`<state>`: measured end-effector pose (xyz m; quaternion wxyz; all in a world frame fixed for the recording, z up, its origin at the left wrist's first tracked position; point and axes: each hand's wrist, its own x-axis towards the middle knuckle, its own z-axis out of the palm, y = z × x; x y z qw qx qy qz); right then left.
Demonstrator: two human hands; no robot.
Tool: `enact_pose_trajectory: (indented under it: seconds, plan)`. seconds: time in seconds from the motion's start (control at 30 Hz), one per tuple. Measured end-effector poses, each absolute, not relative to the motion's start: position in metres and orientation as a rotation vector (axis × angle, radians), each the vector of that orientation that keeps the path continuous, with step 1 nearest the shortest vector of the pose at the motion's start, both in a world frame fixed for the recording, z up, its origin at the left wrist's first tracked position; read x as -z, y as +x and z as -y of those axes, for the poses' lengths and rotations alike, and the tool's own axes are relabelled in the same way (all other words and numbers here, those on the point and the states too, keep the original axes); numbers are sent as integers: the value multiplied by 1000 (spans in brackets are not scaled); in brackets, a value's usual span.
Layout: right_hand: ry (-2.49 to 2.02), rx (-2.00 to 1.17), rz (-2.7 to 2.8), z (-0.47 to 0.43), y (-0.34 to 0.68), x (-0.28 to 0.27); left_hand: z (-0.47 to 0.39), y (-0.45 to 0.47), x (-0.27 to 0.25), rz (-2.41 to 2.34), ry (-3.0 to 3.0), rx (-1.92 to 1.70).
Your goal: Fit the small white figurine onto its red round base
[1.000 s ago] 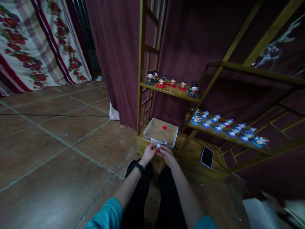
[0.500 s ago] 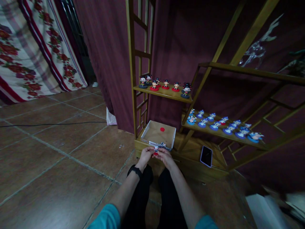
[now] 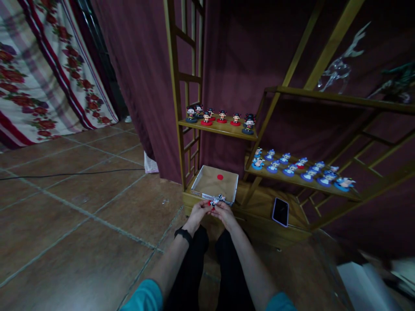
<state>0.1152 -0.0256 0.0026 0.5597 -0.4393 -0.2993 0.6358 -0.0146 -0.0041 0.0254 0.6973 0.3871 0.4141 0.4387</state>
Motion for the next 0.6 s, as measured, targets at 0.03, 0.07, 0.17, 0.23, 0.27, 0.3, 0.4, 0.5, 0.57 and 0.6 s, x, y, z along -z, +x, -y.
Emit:
enact_pose_trajectory:
  seconds: [0.03, 0.07, 0.17, 0.23, 0.27, 0.3, 0.4, 0.5, 0.57, 0.6]
  plan:
    - [-1039, -1492, 712, 25, 115, -2, 5, -14, -26, -922, 864, -988]
    - [-1041, -1486, 720, 25, 115, -2, 5, -14, -27, -918, 864, -999]
    - [-1054, -1457, 756, 25, 115, -2, 6, -14, -28, -902, 874, -1029]
    - [-1085, -1432, 776, 25, 115, -2, 6, -14, -27, -904, 886, -1048]
    - [-1108, -1416, 783, 25, 115, -3, 6, -14, -27, -907, 894, -1056]
    - [-1134, -1398, 790, 25, 115, -4, 6, -14, -26, -910, 901, -1061]
    - [-1185, -1349, 792, 25, 114, -6, 5, -13, -25, -912, 925, -1057]
    - [-1115, -1365, 754, 24, 112, -7, 5, -14, -25, -901, 947, -1077]
    - [-1053, -1393, 726, 24, 110, -7, 4, -14, -25, -891, 962, -1095]
    - [-1030, -1404, 716, 24, 110, -7, 4, -15, -25, -886, 967, -1101]
